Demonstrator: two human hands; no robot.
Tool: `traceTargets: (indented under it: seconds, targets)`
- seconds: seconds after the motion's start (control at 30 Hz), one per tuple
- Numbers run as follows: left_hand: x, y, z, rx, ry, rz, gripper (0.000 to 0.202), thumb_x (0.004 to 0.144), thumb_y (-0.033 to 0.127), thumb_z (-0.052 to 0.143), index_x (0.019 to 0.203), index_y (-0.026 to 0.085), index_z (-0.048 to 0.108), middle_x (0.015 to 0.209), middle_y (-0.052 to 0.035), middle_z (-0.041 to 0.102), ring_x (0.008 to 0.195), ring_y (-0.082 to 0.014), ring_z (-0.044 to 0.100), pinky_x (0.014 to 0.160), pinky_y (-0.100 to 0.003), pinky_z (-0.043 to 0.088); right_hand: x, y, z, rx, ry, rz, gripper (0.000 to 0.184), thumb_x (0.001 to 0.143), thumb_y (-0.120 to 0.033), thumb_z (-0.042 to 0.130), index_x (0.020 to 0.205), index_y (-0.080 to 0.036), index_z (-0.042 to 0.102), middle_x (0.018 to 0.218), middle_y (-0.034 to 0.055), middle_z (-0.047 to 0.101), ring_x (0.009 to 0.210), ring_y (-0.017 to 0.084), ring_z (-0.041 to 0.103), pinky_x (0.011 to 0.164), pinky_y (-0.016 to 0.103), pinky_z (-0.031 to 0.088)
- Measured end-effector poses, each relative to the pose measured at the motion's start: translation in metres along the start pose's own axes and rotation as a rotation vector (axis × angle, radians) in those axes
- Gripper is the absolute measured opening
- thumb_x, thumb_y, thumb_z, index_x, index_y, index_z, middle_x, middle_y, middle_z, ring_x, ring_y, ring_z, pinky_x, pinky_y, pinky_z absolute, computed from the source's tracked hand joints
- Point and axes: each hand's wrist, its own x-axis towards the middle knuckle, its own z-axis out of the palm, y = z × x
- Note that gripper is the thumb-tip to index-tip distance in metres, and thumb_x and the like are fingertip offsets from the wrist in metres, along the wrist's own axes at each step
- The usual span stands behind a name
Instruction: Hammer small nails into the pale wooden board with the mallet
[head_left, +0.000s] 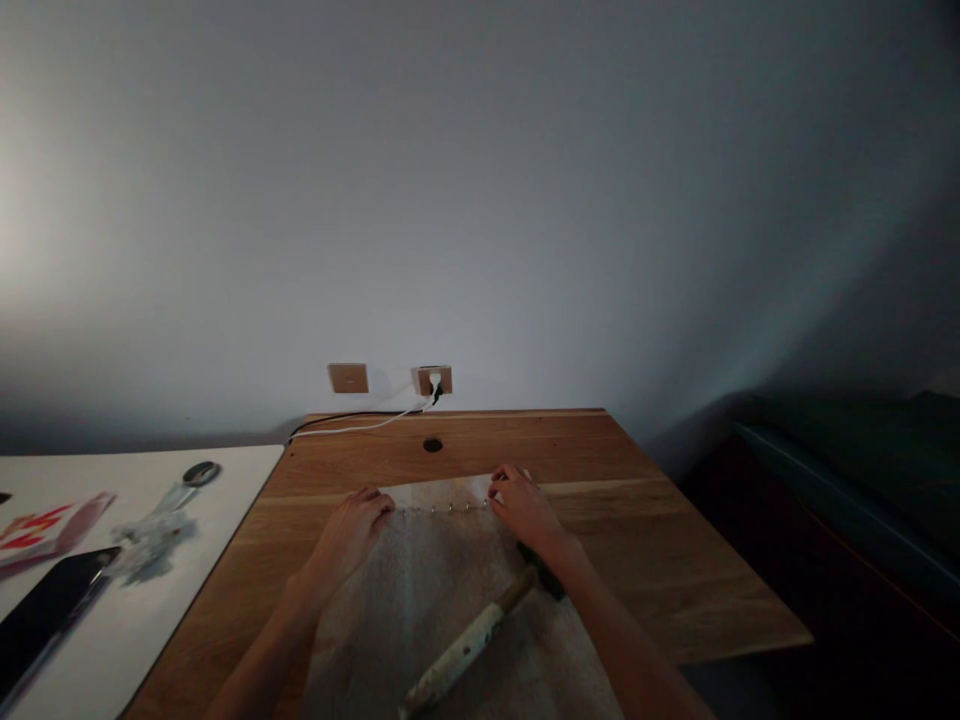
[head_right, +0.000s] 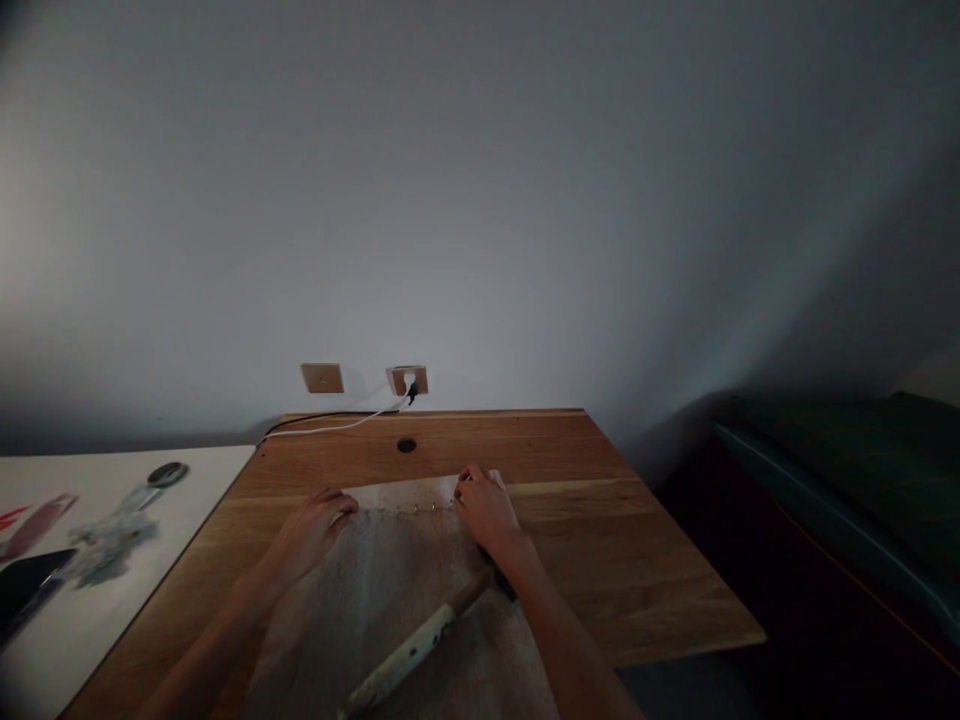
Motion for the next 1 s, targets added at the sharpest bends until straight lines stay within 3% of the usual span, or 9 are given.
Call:
traceTargets:
  seconds: [0.27,0.43,0.53,0.7,0.9,1.0]
  targets:
    - [0.004,-0.002,-0.001,-0.095,0.092,-0.003,0.023,0.096,0.025,0.049,0.097,0.020,0.072,0.103,-0.0077,0.071,0.102,-0.0224,0.064,0.094,-0.034,0.046,0.004,-0.007,0.002,-0.001,-0.054,-0.023,0.023,0.093,-0.014,0.055,0.094,-0.018,0.077,0.117,0.0105,0.067,0.113,0.020,0.061,0.100,0.027,0.039]
    - [0.007,-0.002,0.007,-0.134,0.053,0.020,0.022,0.091,0.017,0.053,0.103,0.021,0.071,0.103,-0.0066,0.072,0.099,-0.0209,0.067,0.091,-0.032,0.048,0.005,-0.006,0.003,-0.001,-0.103,0.015,0.021,0.093,-0.017,0.057,0.098,-0.018,0.078,0.108,0.0108,0.074,0.104,0.020,0.067,0.094,0.026,0.043]
    - [0.008,-0.001,0.014,-0.188,0.090,0.018,0.024,0.088,0.011,0.053,0.103,0.019,0.069,0.100,-0.0062,0.072,0.093,-0.0185,0.069,0.089,-0.030,0.049,0.004,-0.004,0.004,0.003,-0.119,0.036,0.023,0.095,-0.022,0.055,0.100,-0.019,0.078,0.100,0.0095,0.077,0.097,0.021,0.070,0.088,0.026,0.046]
    - [0.008,-0.003,0.018,-0.221,0.148,0.038,0.026,0.082,0.006,0.053,0.100,0.019,0.068,0.094,-0.0039,0.070,0.083,-0.0158,0.068,0.082,-0.027,0.050,0.001,0.000,0.003,0.027,-0.109,0.026,0.028,0.097,-0.023,0.051,0.106,-0.022,0.077,0.105,0.0075,0.078,0.102,0.019,0.069,0.092,0.026,0.044]
    - [0.008,-0.007,0.020,-0.204,0.174,0.056,0.021,0.081,0.007,0.053,0.090,0.020,0.066,0.094,-0.0054,0.069,0.092,-0.0192,0.067,0.087,-0.031,0.052,0.005,0.000,0.006,0.060,-0.107,-0.019,0.031,0.096,-0.018,0.051,0.112,-0.020,0.077,0.111,0.0088,0.075,0.106,0.018,0.068,0.094,0.023,0.044]
    - [0.008,-0.008,0.024,-0.263,0.181,0.039,0.018,0.080,0.007,0.052,0.085,0.020,0.064,0.094,-0.0049,0.067,0.085,-0.0169,0.068,0.084,-0.029,0.054,0.007,-0.001,0.007,0.063,-0.108,-0.020,0.031,0.095,-0.016,0.051,0.113,-0.018,0.077,0.112,0.0097,0.075,0.107,0.019,0.067,0.096,0.024,0.043]
